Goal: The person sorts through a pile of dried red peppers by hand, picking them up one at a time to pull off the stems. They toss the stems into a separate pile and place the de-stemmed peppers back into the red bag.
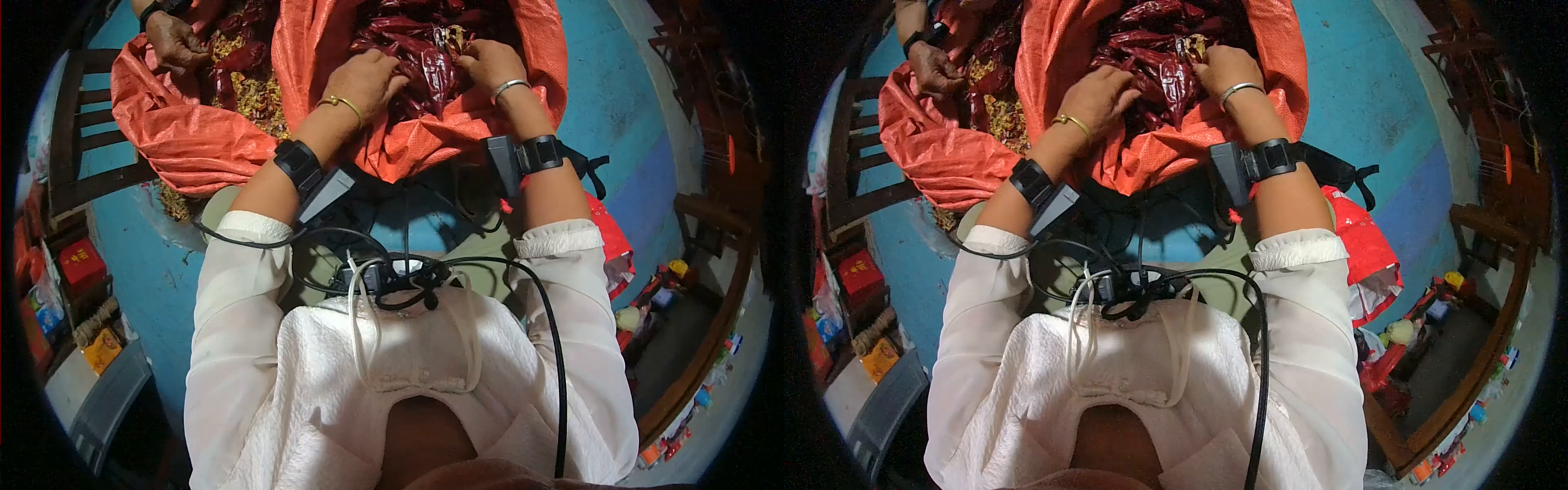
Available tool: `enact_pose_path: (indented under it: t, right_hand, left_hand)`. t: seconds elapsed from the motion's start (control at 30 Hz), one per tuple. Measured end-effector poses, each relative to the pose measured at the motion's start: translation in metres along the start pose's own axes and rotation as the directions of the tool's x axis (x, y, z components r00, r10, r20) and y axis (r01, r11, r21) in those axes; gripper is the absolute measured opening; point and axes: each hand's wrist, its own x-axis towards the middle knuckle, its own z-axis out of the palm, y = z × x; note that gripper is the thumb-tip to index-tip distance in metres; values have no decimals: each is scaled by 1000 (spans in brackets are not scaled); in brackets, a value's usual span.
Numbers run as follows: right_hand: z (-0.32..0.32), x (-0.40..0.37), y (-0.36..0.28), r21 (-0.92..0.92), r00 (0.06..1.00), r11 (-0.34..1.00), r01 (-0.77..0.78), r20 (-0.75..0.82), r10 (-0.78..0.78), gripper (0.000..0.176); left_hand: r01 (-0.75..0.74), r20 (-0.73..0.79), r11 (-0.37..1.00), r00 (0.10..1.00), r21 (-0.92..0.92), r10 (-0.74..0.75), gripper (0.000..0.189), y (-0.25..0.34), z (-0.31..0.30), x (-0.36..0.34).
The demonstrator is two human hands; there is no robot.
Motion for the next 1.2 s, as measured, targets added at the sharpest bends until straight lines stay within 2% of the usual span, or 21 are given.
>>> enact_pose_path:
  t: [0.07,0.13,0.27,0.33,0.37,0.4,0.43,0.53,0.63,0.73,0.77,0.83,0.87,0.9,0.93,0.97,1.0,1.03,1.1,1.17,1.2]
  right_hand:
    - [-1,-3,-18,-102,989,995,-17,143,31,29]
    - [-1,-2,-31,-88,986,996,32,165,-17,31]
    - [7,-6,-44,-96,960,994,44,279,-16,41]
    - [6,-14,-53,-153,941,987,41,338,14,48]
    - [8,-15,-53,-155,941,987,43,338,12,48]
    - [12,-16,-52,-143,952,989,37,307,9,45]
    - [13,-16,-50,-130,961,991,31,276,6,43]
    - [12,-12,-46,-145,964,987,-69,246,103,37]
    - [8,-10,-43,-121,966,988,-101,226,126,32]
    - [14,-4,-36,-60,985,994,-90,145,98,27]
    - [14,-3,-33,-58,985,994,-91,145,98,27]
    - [8,-2,-32,158,997,986,-59,50,51,26]
    - [15,2,-25,156,998,986,-56,48,49,26]
    - [21,5,-22,358,1000,934,-5,5,4,25]
    - [26,9,-19,542,998,839,53,-47,-33,25]
    - [32,10,-14,542,998,839,55,-47,-35,25]
    - [24,3,-23,763,997,644,-56,74,-1,23]
    - [18,-2,-31,902,980,390,-182,199,-4,22]
    - [12,-6,-42,915,965,325,-239,262,-27,20]
    - [15,-6,-45,920,946,253,-298,320,-51,18]
    - [19,-2,-45,918,956,310,-247,283,-77,19]
  left_hand:
    - [17,32,1000,999,-6,-16,39,3,1,-2]
    - [50,89,998,995,-48,-46,51,3,0,-2]
    - [41,72,976,997,-215,-26,45,12,-1,-3]
    - [29,127,981,992,-191,-5,41,8,7,-3]
    - [20,179,985,984,-170,11,37,5,12,-2]
    - [25,130,979,991,-204,2,25,2,15,1]
    - [28,127,978,992,-205,-2,25,-2,16,3]
    - [218,57,787,972,-577,-228,17,-20,15,8]
    - [276,94,643,949,-714,-302,16,-26,-6,8]
    - [269,138,671,960,-691,-242,21,-13,-6,3]
    - [224,91,726,972,-650,-219,28,-10,2,1]
    - [175,63,762,983,-624,-174,34,0,6,-3]
    - [136,25,786,988,-603,-152,39,2,5,-1]
    - [133,20,787,988,-603,-152,39,2,4,1]
    - [243,106,672,965,-700,-238,40,1,3,5]
    - [347,206,533,929,-771,-307,40,-1,3,7]
    - [375,266,420,918,-826,-295,39,-1,-1,8]
    - [378,268,419,916,-826,-298,39,-1,-1,8]
    - [398,336,176,893,-900,-298,30,-1,0,7]
    - [421,366,173,889,-891,-277,23,-2,1,5]
    - [398,336,173,892,-901,-302,21,1,-2,4]
